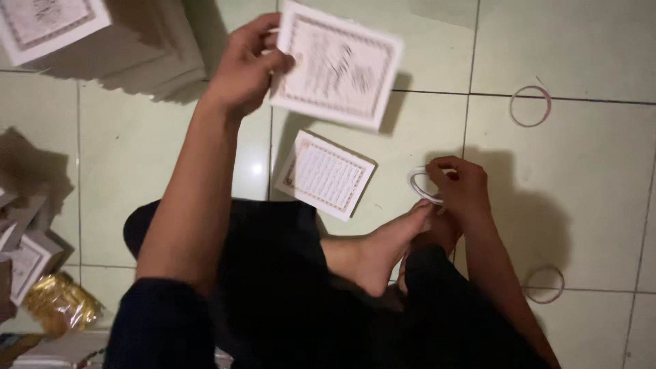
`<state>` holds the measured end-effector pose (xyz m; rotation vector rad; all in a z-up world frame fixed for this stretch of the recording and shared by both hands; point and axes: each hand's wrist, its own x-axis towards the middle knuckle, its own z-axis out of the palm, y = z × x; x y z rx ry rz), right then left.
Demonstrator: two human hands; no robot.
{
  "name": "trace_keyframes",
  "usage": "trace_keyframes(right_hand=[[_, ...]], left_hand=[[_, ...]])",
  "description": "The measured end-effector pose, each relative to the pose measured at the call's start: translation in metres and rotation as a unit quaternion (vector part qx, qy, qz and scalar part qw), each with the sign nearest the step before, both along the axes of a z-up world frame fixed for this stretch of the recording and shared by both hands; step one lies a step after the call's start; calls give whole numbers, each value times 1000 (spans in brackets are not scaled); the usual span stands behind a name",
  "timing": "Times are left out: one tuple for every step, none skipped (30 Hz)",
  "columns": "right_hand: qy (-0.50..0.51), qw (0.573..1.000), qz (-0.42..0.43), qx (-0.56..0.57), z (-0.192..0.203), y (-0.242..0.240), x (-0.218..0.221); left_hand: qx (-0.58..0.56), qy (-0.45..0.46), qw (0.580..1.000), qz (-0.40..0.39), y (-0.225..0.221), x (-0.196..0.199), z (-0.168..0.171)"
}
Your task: The person applies white adhesive strips to the edges of paper cards by hand, then stacks the completed cards.
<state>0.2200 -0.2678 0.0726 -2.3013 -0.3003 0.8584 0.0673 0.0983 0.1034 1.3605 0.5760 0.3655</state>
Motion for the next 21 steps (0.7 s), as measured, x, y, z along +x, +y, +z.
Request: trace_keyframes(right_hand=[[-1,1000,-5,-3,0,-3,-1],[18,1000,-11,9,0,-3,-1],[37,999,-17,22,-1,-3,0],[35,999,-20,22,-11,-6,2],[14,1000,0,22,-21,-10,5],[-5,1000,20,22,-32,-14,7],[-7,1000,18,22,-23,-8,5],[21,1000,7,13,-14,-4,2],[49,999,-4,4,-5,1,-1],[50,999,-4,1,-9,0,0],[50,999,-4,-6,-14,0,0],[47,999,-6,-11,-18,0,2],[47,999,-8,-11,-20,4,4],[51,999,-7,-12,-22,5,3],[55,998,-7,-13,-23,5,2],[54,998,-5,-13,-31,4,1],[40,999,6,16,-39,2,0],[25,998,18,46,-47,1,-2],[26,998,20,46,-35,8,-4],[31,999,23,33,-23,13,-8],[35,999,26,21,-11,19,-13]], left_hand=[[-3,-1,1000,-5,5,7,-14],[-40,-11,998,38,13,15,-27],[-77,-22,993,81,20,22,-40],[-78,-24,994,78,29,25,-58],[-70,-4,993,92,37,28,-77],[-63,17,992,107,46,31,-96],[-63,15,992,105,44,32,-96],[-6,106,987,119,41,31,-96],[52,196,970,131,37,30,-97],[49,198,970,130,35,33,-105],[95,222,957,159,33,35,-112],[143,242,941,186,33,40,-119],[143,241,942,185,42,47,-140],[239,260,919,178,48,49,-164],[332,274,887,167,54,49,-187],[331,275,887,169,41,51,-165],[371,330,855,149,27,53,-142],[409,382,819,128,15,54,-119],[408,383,818,130,-3,52,-100],[431,353,825,91,-23,48,-82],[453,321,830,52,-44,45,-65]])
